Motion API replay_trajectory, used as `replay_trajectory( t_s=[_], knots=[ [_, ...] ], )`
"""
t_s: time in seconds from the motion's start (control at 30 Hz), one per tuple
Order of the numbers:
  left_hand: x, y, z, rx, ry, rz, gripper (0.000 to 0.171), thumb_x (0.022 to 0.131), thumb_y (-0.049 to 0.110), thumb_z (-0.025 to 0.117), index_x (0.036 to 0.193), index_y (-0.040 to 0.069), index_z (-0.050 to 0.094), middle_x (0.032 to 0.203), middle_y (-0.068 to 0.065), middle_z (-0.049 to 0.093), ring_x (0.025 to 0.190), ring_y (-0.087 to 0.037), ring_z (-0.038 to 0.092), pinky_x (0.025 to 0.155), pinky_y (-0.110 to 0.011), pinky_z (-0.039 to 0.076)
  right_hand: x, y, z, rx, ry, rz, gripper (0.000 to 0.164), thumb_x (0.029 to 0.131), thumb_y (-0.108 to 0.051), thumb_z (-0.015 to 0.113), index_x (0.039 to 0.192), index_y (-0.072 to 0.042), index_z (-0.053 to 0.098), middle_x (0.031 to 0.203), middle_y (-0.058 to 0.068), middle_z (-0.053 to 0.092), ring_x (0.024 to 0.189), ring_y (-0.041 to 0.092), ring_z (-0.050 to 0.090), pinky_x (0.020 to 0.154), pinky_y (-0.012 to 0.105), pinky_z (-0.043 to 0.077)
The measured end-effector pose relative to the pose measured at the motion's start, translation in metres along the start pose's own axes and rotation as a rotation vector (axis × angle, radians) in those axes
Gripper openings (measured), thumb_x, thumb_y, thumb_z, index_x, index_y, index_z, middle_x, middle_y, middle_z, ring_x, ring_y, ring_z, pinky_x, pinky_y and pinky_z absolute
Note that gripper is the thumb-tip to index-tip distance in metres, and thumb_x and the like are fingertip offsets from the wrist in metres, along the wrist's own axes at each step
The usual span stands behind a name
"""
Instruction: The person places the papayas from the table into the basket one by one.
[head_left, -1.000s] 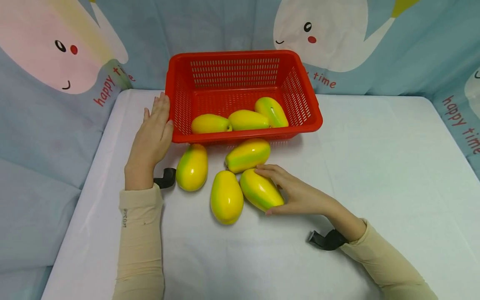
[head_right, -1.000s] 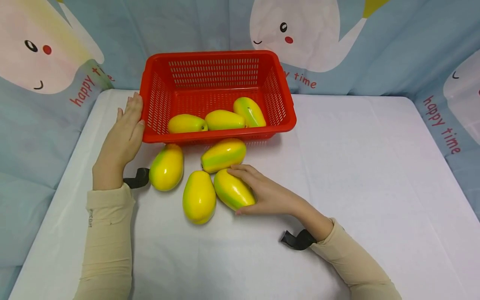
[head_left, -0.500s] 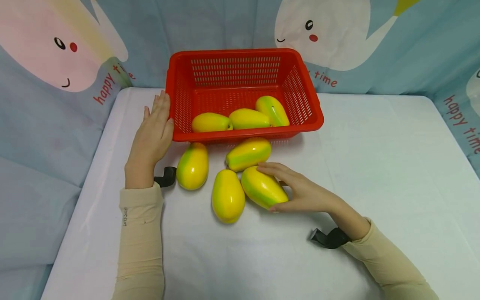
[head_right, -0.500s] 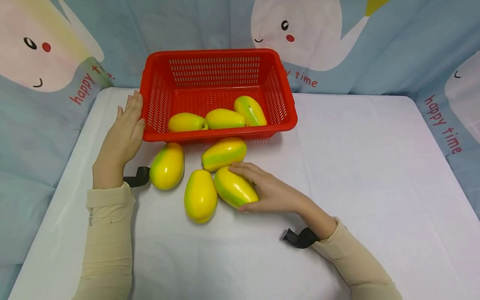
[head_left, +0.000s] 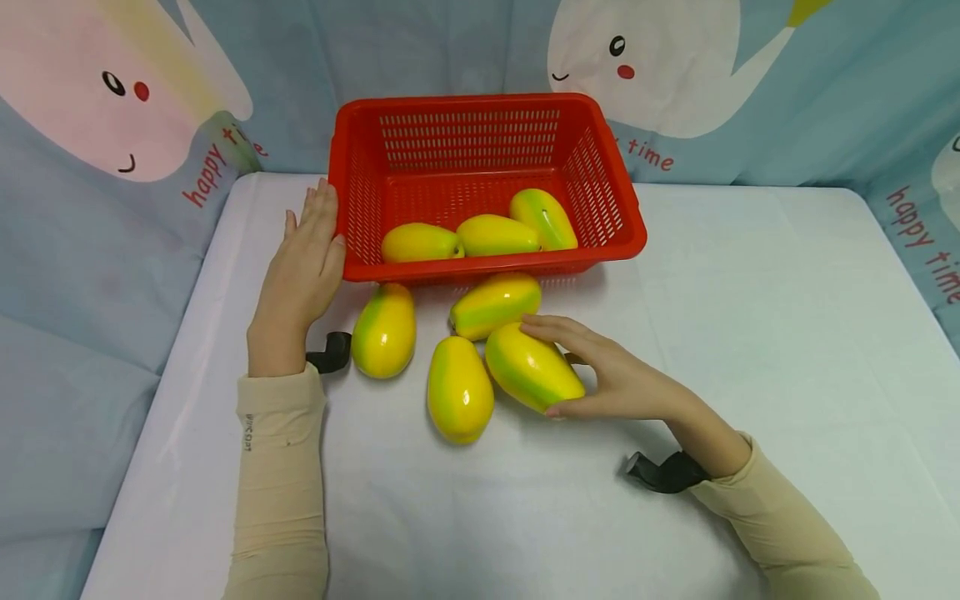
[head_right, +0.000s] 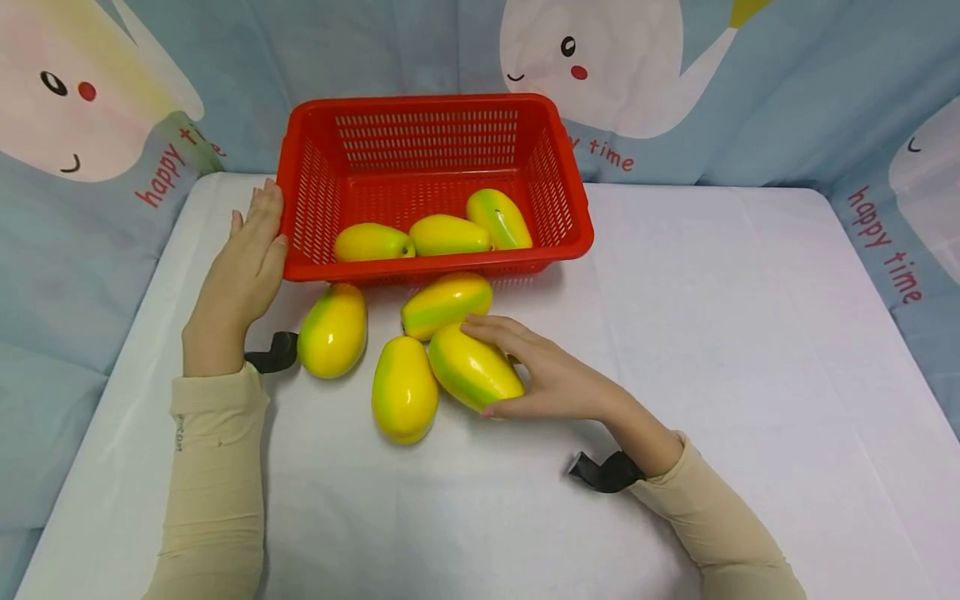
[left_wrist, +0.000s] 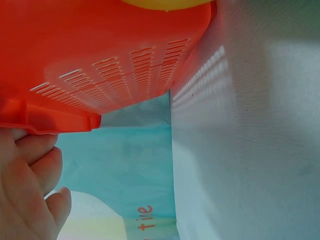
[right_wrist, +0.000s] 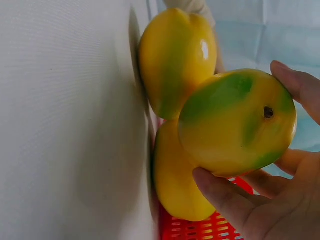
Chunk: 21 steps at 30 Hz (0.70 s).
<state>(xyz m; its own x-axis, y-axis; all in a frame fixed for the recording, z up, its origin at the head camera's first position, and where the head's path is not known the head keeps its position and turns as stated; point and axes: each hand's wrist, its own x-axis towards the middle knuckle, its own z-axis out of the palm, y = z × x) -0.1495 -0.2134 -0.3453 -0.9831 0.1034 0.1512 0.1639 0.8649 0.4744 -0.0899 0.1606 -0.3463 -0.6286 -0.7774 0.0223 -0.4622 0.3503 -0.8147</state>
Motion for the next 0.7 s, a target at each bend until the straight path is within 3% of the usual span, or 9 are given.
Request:
replay_trajectory(
  t_s=[0.7],
  knots=[
    [0.0015, -0.0004, -0.0004, -0.013, -0.014, 0.003, 0.058, 0.099, 0.025, 0.026, 0.151, 0.009, 0.009, 0.157, -0.002, 0.006, 0.143, -0.016, 0.004, 0.114, -0.039, -0.004, -0.0031, -0.0039, -0.0088, 0.0, 0.061, -0.017, 0.086, 0.073, -0.018, 0.081, 0.146, -0.014, 0.036, 0.148, -0.002, 0.033, 0.132, 0.018, 0.034, 0.093, 0.043, 0.046]
  ],
)
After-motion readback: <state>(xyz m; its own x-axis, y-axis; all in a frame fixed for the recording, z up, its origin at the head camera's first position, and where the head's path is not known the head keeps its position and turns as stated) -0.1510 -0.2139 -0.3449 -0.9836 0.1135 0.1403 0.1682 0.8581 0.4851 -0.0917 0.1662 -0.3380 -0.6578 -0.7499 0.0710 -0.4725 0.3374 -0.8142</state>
